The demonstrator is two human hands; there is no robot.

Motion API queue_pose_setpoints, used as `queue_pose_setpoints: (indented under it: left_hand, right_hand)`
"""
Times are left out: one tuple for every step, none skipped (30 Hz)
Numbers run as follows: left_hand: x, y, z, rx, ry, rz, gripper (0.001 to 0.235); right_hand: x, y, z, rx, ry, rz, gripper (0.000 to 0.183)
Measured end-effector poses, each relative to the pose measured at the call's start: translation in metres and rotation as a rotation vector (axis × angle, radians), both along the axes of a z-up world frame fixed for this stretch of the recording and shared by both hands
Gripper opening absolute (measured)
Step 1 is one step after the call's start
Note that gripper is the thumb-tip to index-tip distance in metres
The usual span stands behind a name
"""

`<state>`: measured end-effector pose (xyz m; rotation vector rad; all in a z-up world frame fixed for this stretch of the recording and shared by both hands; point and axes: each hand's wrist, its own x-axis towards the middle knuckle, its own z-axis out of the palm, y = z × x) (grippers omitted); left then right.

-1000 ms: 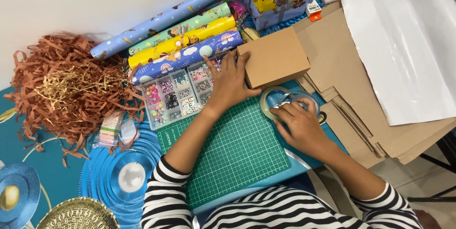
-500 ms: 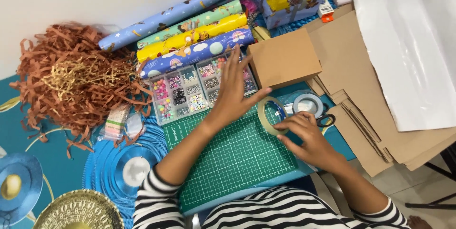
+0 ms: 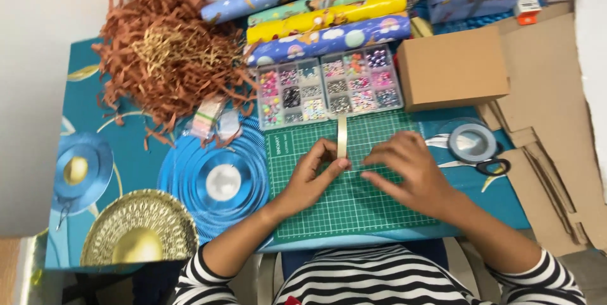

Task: The person wraps a small rectangular box with patterned wrapping paper. They cut a piece of clear tape, fold the paper around the box, and secure the edges with tape. The wrapped box is placed on the table.

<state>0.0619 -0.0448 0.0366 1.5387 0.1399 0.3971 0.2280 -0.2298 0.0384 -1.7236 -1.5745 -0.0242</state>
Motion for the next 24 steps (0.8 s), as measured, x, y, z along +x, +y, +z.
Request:
queue_pose_setpoints:
  left_hand:
    - [-0.003, 0.003, -0.008, -0.005, 0.002, 0.014, 0.013]
    - [-0.005, 0.006, -0.015, 0.099, -0.026, 0.053, 0.013]
    - [-0.008, 0.008, -0.023, 0.203, -0.053, 0.092, 0.014]
    - [-0.01, 0.008, -0.023, 0.202, -0.057, 0.101, 0.014]
    - [-0.012, 0.008, -0.023, 0.266, -0.066, 0.119, 0.015]
    - [-0.013, 0.008, -0.023, 0.331, -0.077, 0.137, 0.017]
    - [-0.014, 0.009, -0.024, 0.33, -0.085, 0.148, 0.017]
    - [-0.014, 0.01, -0.025, 0.394, -0.088, 0.147, 0.018]
    - [-0.014, 0.012, -0.026, 0.458, -0.091, 0.147, 0.019]
    - [-0.013, 0.013, -0.025, 0.457, -0.094, 0.164, 0.019]
    - [-0.012, 0.014, -0.025, 0.521, -0.12, 0.177, 0.019]
    - [-0.011, 0.014, -0.025, 0.583, -0.142, 0.184, 0.02]
    - [-0.012, 0.014, -0.024, 0.58, -0.141, 0.196, 0.02]
    - [-0.012, 0.014, -0.023, 0.642, -0.145, 0.21, 0.02]
    - [-0.012, 0.013, -0.022, 0.705, -0.147, 0.224, 0.021]
    - [-0.011, 0.013, -0.023, 0.704, -0.144, 0.223, 0.021]
    - [-0.011, 0.013, -0.025, 0.735, -0.151, 0.237, 0.021]
    - [-0.011, 0.012, -0.027, 0.767, -0.159, 0.248, 0.021]
    - [-0.011, 0.012, -0.03, 0.767, -0.157, 0.244, 0.021]
    - [-0.011, 0.012, -0.032, 0.785, -0.163, 0.251, 0.021]
    - [-0.011, 0.012, -0.034, 0.803, -0.169, 0.257, 0.021]
    - [-0.011, 0.012, -0.036, 0.8, -0.167, 0.252, 0.021]
    - [-0.011, 0.013, -0.038, 0.83, -0.19, 0.259, 0.021]
    - [-0.011, 0.014, -0.04, 0.862, -0.213, 0.268, 0.022]
  right_hand:
    - [0.002, 0.008, 0.009, -0.005, 0.002, 0.014, 0.022]
    - [0.003, 0.016, 0.018, 0.015, 0.084, 0.013, 0.026]
    - [0.004, 0.024, 0.027, 0.034, 0.167, 0.011, 0.029]
    - [0.003, 0.035, 0.032, 0.031, 0.162, 0.02, 0.029]
    - [0.001, 0.045, 0.036, 0.038, 0.189, 0.041, 0.038]
    - [0.001, 0.055, 0.042, 0.046, 0.212, 0.062, 0.046]
    - [0.001, 0.06, 0.036, 0.044, 0.204, 0.072, 0.046]
    - [0.001, 0.066, 0.03, 0.037, 0.22, 0.089, 0.05]
    - [0.002, 0.071, 0.024, 0.029, 0.236, 0.106, 0.053]
    - [-0.001, 0.073, 0.023, 0.025, 0.229, 0.122, 0.053]
    - [-0.002, 0.074, 0.022, 0.051, 0.265, 0.124, 0.048]
    - [-0.004, 0.074, 0.02, 0.074, 0.305, 0.121, 0.042]
    - [-0.003, 0.075, 0.017, 0.068, 0.303, 0.132, 0.042]
    - [-0.003, 0.074, 0.014, 0.076, 0.304, 0.125, 0.042]
    - [-0.001, 0.072, 0.01, 0.085, 0.306, 0.119, 0.041]
    - [-0.001, 0.072, 0.006, 0.084, 0.309, 0.119, 0.041]
    - [-0.001, 0.072, 0.002, 0.098, 0.308, 0.113, 0.041]
    - [-0.002, 0.071, -0.003, 0.113, 0.307, 0.103, 0.04]
    - [-0.004, 0.07, -0.003, 0.113, 0.31, 0.1, 0.04]
    - [-0.005, 0.07, -0.003, 0.133, 0.305, 0.099, 0.039]
    - [-0.006, 0.069, -0.002, 0.152, 0.3, 0.098, 0.037]
    - [-0.006, 0.068, -0.004, 0.149, 0.303, 0.094, 0.037]
    - [-0.007, 0.067, -0.005, 0.164, 0.296, 0.101, 0.035]
    - [-0.007, 0.067, -0.007, 0.182, 0.288, 0.109, 0.034]
